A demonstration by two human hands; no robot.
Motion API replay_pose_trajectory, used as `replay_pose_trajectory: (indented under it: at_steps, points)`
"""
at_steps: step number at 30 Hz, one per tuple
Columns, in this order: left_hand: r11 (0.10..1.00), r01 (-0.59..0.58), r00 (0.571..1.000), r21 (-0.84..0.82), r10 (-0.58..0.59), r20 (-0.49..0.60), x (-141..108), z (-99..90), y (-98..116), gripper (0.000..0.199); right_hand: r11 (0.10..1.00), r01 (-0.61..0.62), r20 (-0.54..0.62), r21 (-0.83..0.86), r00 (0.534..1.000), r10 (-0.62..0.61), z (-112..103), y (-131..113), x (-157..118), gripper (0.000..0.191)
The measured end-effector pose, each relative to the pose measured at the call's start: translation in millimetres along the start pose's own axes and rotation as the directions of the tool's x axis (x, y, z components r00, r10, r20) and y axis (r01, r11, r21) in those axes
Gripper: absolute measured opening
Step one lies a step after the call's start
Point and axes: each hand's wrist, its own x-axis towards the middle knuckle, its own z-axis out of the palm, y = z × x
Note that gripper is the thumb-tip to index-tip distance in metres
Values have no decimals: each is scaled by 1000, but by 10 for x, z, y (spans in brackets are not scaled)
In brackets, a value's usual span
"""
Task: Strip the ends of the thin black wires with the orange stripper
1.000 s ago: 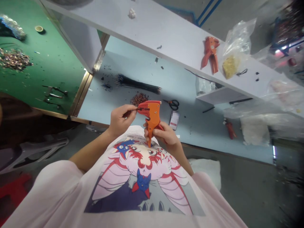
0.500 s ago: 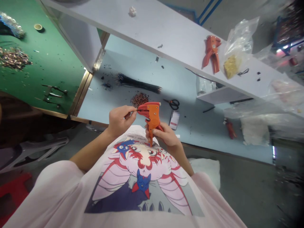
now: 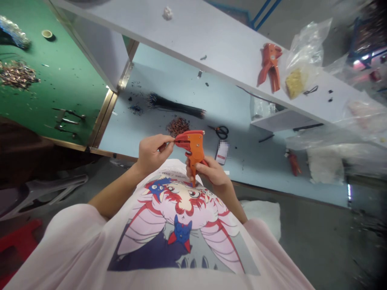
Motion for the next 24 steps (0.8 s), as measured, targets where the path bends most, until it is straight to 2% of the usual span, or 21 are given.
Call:
replay_pose_trajectory:
  at_steps: [10, 15, 18, 21, 24]
  points:
    - [1000, 5, 1000, -4, -5, 23, -20, 10, -19, 13, 997, 19, -5, -69, 1000, -19, 26, 61, 56, 31]
    - [1000, 17, 1000, 4, -17, 7, -22, 39, -64, 13, 999, 3, -70, 39, 998, 0, 72, 150, 121, 33]
    - [999, 50, 999, 0, -50, -9, -21, 56, -82, 12, 999, 23, -20, 39, 1000, -22, 63, 145, 131, 38]
    - [998, 59, 997, -13, -59, -49, -20, 52, -66, 11, 996, 83, 69, 25, 994, -84, 1, 89, 105, 53]
    - [1000, 8, 995, -17, -9, -101, -8, 30, -23, 7, 990, 139, 31, 16, 990, -139, -73, 38, 89, 55]
